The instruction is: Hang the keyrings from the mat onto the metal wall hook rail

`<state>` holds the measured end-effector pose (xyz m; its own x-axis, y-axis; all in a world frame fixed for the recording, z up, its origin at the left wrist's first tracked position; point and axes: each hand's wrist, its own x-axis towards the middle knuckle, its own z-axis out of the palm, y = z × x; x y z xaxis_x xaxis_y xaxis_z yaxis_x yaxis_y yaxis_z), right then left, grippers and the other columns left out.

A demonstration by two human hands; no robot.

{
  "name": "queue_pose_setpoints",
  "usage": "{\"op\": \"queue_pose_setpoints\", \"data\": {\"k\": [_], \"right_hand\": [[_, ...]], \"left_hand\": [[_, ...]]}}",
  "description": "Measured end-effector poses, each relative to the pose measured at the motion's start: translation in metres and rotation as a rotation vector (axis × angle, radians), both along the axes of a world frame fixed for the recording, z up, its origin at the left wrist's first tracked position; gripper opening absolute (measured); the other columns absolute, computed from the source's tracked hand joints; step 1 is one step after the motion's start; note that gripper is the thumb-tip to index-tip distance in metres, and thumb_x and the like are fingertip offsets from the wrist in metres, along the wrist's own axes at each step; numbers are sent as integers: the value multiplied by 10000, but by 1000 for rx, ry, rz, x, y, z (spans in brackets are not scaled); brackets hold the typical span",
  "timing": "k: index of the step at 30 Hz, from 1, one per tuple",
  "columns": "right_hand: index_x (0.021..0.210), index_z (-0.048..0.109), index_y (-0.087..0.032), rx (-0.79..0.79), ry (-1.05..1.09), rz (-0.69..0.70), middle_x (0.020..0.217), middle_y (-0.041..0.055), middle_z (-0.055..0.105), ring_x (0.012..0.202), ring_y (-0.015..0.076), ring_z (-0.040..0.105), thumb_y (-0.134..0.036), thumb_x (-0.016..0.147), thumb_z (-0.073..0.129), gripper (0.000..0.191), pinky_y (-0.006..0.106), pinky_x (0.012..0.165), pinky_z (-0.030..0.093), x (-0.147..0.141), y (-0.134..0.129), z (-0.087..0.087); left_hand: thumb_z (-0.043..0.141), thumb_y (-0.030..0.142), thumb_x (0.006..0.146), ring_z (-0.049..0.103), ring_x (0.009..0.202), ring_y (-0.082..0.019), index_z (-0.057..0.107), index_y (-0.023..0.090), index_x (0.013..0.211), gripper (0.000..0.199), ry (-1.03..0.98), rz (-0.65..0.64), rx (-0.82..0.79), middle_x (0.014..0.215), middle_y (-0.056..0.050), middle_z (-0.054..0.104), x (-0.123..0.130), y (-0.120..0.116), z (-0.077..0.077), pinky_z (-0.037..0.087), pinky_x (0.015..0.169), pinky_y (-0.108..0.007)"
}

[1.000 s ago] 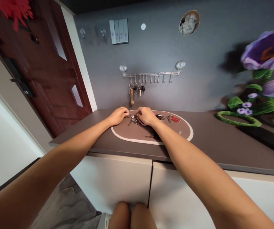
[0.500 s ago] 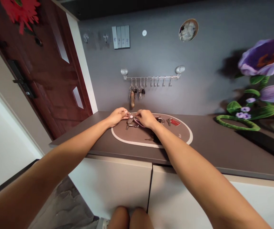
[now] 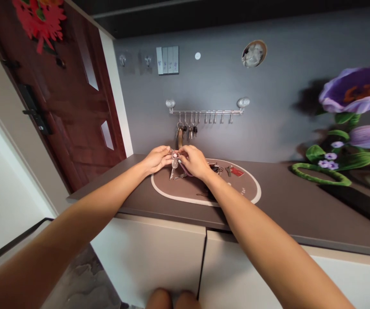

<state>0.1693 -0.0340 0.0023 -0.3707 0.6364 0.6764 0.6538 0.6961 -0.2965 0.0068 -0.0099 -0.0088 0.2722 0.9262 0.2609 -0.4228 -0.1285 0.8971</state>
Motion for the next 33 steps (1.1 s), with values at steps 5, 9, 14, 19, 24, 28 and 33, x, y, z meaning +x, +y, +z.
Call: {"op": "queue_pose_setpoints", "data": {"k": [5,9,14,19,24,28,33], "right_hand": [[903,625,-179,120,-15,102,912,65,544,877,162,522,-217,781,496,181,300,805,414,-3,2,-4],[918,637,-177,147,17,76,919,72,520,892,170,514,-262,789,499,207,321,834,407,-6,5,-8],[901,645,-176,133,66,66,900,67,520,868,164,526,-341,776,532,236,318,836,410,-10,3,-8],[859,663,-180,158,89,84,881,63,543,850,162,533,-301,747,576,186,312,809,424,-8,5,-6],[843,680,-202,189,92,94,884,58,557,847,163,540,-233,739,571,154,319,797,436,-6,8,-7],[860,681,-214,238,92,124,947,62,546,888,164,540,-197,741,547,180,320,810,440,-6,8,-9],[858,677,-218,286,104,133,935,57,556,886,164,546,-205,743,545,175,318,808,446,-7,7,-9]], "left_hand": [[435,146,845,625,807,-148,476,99,737,125,-98,-13,-13,750,-77,628,0,-2,4,454,852,-403],[429,131,844,630,780,-151,477,97,730,128,-127,11,-20,751,-87,633,0,-2,6,463,836,-394],[441,115,836,622,736,-127,494,94,735,116,-133,-2,13,745,-68,619,1,-3,7,466,832,-365],[459,134,832,617,803,-142,506,87,759,99,-118,-50,29,845,-94,631,1,-5,7,459,847,-378],[443,135,840,623,810,-154,519,80,755,126,-114,-46,41,871,-102,635,0,-6,8,445,874,-404],[444,139,841,621,822,-140,541,73,774,135,-121,-45,55,867,-101,640,-1,-5,9,422,915,-386],[478,156,827,616,861,-144,535,82,783,102,-142,-59,57,904,-107,641,-3,-2,8,390,944,-409]]}}
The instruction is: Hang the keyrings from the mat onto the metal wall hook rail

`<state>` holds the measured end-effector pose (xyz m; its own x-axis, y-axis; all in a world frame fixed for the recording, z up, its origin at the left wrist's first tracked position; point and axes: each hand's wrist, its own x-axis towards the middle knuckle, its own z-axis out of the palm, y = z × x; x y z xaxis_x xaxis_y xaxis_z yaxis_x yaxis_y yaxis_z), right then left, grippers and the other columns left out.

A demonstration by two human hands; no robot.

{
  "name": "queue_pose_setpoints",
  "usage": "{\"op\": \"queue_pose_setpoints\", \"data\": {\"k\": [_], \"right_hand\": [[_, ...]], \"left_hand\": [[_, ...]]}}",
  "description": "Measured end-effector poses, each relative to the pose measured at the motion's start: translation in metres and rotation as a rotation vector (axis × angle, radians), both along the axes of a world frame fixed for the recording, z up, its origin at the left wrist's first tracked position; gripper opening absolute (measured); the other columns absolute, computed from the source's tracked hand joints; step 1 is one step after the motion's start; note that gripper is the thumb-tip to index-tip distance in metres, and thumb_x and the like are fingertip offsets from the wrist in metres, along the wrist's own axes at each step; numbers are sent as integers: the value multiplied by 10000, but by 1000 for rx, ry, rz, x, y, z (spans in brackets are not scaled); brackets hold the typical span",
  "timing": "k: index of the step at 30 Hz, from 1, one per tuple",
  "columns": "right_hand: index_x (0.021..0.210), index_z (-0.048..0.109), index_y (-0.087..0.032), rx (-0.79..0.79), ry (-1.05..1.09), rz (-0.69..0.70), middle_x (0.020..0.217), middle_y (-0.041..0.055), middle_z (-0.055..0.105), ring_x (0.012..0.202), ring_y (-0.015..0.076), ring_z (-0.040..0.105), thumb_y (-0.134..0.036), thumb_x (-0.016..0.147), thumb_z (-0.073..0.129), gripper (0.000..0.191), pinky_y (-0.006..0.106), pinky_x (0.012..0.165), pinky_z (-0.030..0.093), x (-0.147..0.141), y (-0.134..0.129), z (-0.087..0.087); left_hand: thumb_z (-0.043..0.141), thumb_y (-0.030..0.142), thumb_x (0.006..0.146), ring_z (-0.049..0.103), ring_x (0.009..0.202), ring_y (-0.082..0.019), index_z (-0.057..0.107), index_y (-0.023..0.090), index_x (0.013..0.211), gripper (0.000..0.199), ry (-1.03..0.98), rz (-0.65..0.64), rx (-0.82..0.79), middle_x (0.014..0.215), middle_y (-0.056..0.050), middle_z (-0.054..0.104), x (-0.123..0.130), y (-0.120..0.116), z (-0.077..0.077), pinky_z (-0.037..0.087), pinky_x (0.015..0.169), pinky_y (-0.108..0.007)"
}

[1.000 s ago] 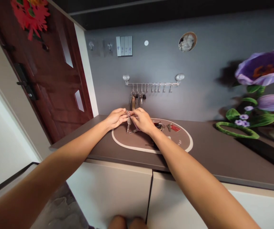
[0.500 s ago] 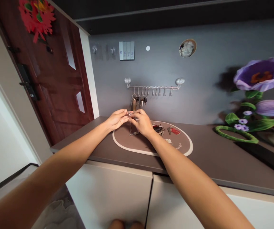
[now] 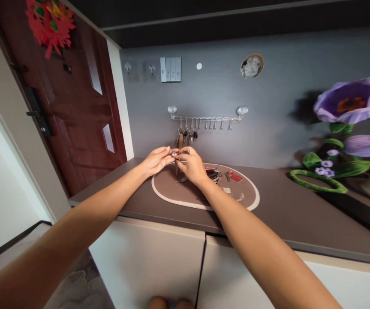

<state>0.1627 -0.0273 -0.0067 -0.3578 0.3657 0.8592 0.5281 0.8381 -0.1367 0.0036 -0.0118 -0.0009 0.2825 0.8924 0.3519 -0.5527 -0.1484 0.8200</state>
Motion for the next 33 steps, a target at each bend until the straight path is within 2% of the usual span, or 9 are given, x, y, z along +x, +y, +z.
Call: {"op": "queue_pose_setpoints", "data": {"k": [7,15,20,24,28,33], "right_hand": [[874,664,-203,-3,44,-3,888,49,612,833,151,577,-202,761,524,180,287,776,458,-2,-5,2],[815,629,-177,-36,95,-105,839,64,625,816,168,564,-241,790,492,154,302,768,433,-1,-6,7],[804,605,-180,-112,137,-105,820,67,624,804,175,556,-315,820,450,206,300,743,421,0,-4,7],[796,590,-172,-184,208,-74,805,61,627,776,169,555,-350,819,436,237,292,729,414,2,-3,7],[770,575,-159,-254,279,-52,783,52,623,735,155,548,-354,802,448,235,280,717,408,3,-2,8],[767,561,-148,-336,355,-4,762,37,605,698,132,530,-364,791,456,242,261,694,408,4,1,7]], "left_hand": [[472,159,830,621,854,-146,538,77,791,113,-21,-13,27,911,-113,644,-1,-2,4,411,931,-385],[497,184,818,615,880,-160,522,87,773,110,-7,1,27,916,-116,635,-5,-3,4,418,918,-410],[525,230,803,622,785,-147,529,96,781,136,84,58,-13,835,-89,637,-5,-1,2,448,855,-432],[538,231,793,618,724,-140,553,93,770,141,205,97,-77,798,-87,635,-4,1,-2,484,774,-366],[536,232,792,617,701,-135,580,100,805,140,307,78,-101,788,-89,634,-1,2,-5,494,696,-295],[521,223,798,605,624,-113,562,115,797,115,398,59,-77,725,-61,622,2,0,-7,489,650,-279]]}}
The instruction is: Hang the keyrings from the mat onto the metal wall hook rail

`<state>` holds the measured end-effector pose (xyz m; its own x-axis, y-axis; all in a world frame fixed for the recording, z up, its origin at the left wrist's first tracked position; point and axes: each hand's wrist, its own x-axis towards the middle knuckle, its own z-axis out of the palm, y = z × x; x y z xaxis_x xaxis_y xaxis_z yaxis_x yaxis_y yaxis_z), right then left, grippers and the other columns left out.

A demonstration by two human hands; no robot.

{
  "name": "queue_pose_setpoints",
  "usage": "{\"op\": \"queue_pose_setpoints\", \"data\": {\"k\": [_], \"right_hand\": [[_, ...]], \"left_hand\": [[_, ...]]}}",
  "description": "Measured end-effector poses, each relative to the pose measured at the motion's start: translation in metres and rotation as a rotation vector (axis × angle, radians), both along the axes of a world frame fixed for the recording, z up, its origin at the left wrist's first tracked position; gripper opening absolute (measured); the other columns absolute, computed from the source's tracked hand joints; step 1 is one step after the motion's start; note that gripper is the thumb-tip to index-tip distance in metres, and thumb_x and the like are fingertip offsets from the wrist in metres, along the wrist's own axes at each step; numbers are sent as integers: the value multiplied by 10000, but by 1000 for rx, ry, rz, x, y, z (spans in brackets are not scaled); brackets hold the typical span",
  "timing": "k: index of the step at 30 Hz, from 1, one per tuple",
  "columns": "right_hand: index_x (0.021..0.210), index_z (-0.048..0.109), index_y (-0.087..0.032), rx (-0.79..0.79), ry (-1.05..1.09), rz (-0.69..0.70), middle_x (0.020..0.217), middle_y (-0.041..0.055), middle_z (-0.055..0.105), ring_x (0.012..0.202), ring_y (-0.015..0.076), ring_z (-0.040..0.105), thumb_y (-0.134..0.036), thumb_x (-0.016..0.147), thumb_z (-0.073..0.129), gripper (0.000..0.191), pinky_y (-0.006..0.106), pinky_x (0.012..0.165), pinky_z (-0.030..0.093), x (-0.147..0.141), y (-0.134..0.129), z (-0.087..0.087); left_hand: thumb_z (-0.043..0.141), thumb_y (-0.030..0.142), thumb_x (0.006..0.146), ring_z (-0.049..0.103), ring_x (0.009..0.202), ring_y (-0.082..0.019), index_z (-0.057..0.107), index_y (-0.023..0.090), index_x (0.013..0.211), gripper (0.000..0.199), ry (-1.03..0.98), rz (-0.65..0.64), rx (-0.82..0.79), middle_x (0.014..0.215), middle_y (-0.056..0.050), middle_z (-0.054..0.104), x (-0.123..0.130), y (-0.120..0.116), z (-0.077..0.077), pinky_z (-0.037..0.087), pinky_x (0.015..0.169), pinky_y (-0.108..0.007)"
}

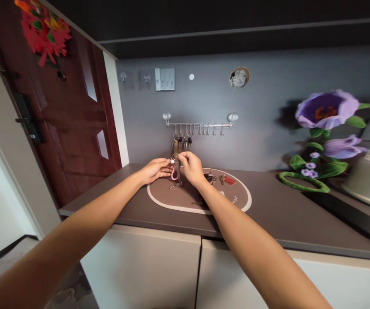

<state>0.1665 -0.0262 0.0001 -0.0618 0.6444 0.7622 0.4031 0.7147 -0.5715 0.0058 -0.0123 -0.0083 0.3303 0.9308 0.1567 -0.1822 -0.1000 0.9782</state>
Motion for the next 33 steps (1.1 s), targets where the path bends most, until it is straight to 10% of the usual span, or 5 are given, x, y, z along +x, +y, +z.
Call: {"op": "queue_pose_setpoints", "data": {"k": [18,33], "right_hand": [[783,534,-161,-285,468,232,743,3,567,685,111,562,-425,668,589,294,260,655,489,11,4,7],[646,517,-130,-333,757,112,505,-30,530,444,59,492,-140,728,521,83,177,437,403,23,48,71]], "left_hand": [[446,278,777,520,608,-116,549,156,721,169,645,305,722,664,-13,594,9,-4,-14,391,594,-232],[434,289,782,512,610,-134,578,164,709,205,760,292,815,661,-24,600,14,-5,-17,366,586,-242]]}}
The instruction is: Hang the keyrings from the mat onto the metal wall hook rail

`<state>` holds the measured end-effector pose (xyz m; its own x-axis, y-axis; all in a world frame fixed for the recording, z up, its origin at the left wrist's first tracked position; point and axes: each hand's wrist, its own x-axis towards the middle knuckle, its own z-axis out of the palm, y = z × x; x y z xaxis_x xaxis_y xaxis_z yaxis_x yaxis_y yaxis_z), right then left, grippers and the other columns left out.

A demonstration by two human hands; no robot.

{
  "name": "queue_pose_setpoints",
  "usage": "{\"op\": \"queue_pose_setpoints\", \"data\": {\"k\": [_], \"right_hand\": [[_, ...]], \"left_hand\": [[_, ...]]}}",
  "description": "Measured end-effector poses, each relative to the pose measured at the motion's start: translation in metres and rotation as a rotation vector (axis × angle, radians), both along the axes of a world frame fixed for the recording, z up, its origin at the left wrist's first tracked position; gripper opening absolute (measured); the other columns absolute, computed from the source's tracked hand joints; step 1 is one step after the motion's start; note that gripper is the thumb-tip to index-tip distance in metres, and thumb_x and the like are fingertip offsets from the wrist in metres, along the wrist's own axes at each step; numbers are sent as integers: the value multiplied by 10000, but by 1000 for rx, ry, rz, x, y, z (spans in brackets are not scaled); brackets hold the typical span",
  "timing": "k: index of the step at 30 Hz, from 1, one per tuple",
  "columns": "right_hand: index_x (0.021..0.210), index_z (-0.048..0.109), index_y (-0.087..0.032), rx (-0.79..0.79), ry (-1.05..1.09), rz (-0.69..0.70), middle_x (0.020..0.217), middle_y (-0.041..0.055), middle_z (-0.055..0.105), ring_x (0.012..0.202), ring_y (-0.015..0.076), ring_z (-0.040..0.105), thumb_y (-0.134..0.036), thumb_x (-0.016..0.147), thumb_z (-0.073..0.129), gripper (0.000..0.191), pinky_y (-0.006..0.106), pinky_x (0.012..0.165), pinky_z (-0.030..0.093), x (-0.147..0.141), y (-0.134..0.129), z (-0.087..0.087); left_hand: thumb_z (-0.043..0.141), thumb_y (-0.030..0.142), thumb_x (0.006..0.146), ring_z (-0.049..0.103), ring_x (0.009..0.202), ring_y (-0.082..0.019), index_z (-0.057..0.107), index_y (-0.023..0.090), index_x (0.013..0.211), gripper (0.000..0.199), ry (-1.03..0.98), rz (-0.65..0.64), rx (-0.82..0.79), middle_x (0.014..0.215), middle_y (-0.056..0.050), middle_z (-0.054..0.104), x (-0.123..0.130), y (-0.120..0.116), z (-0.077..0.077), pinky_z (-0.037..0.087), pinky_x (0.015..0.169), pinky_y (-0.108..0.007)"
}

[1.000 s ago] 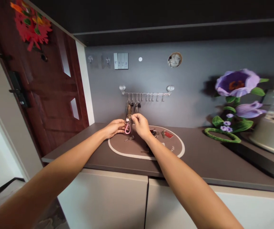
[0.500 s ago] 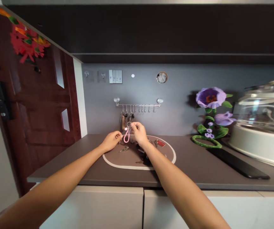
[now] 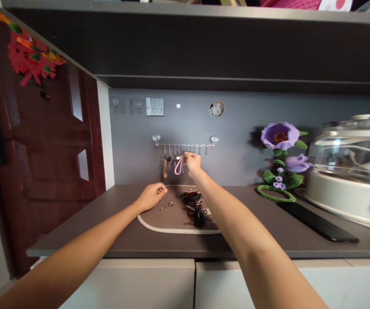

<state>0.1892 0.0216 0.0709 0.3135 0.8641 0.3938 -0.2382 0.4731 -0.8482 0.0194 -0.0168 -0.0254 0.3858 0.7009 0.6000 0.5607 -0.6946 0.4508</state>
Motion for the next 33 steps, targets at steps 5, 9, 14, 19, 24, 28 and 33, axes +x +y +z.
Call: {"op": "queue_pose_setpoints", "data": {"k": [5,9,14,19,24,28,33], "right_hand": [[633,503,-135,-54,47,-63,471,-28,517,402,65,482,-98,740,501,114,181,406,398,-3,17,8],[613,482,-142,-78,50,-77,455,-32,496,399,60,475,-98,743,512,141,171,401,404,-5,27,9],[577,447,-151,-107,60,-82,440,-40,473,398,59,468,-85,748,508,194,168,391,412,-6,32,5],[587,457,-146,-110,67,-56,458,-34,493,407,58,478,-78,753,509,187,185,429,450,-5,31,-3],[649,497,-133,-103,50,-38,490,-19,534,443,65,521,-85,778,466,141,185,471,459,-1,41,-13],[684,527,-127,-90,4,-90,500,-17,553,458,67,531,-95,755,477,93,187,508,456,3,55,-20],[665,555,-133,-88,-105,-187,524,-22,562,473,60,504,-129,715,504,72,171,506,419,7,63,-24]], "left_hand": [[433,290,782,519,605,-133,575,166,703,204,5,-12,-5,642,-20,598,0,0,0,369,586,-237],[426,291,786,517,604,-134,571,164,701,210,17,-7,-11,650,-24,601,0,0,0,366,584,-240],[429,292,784,521,618,-138,577,165,705,210,23,-9,-1,667,-28,608,0,1,0,369,594,-243],[432,284,780,527,628,-135,580,160,707,207,31,-4,-16,689,-30,612,0,-1,1,370,592,-236],[435,267,781,526,627,-121,576,153,708,195,39,-9,-15,687,-21,610,0,-1,1,373,595,-219],[440,254,780,527,636,-116,576,150,714,184,51,-38,-22,695,-17,608,-1,-2,2,382,605,-213],[444,256,781,527,649,-115,581,152,740,176,62,-75,-35,732,-15,617,-2,-2,3,389,627,-218]]}}
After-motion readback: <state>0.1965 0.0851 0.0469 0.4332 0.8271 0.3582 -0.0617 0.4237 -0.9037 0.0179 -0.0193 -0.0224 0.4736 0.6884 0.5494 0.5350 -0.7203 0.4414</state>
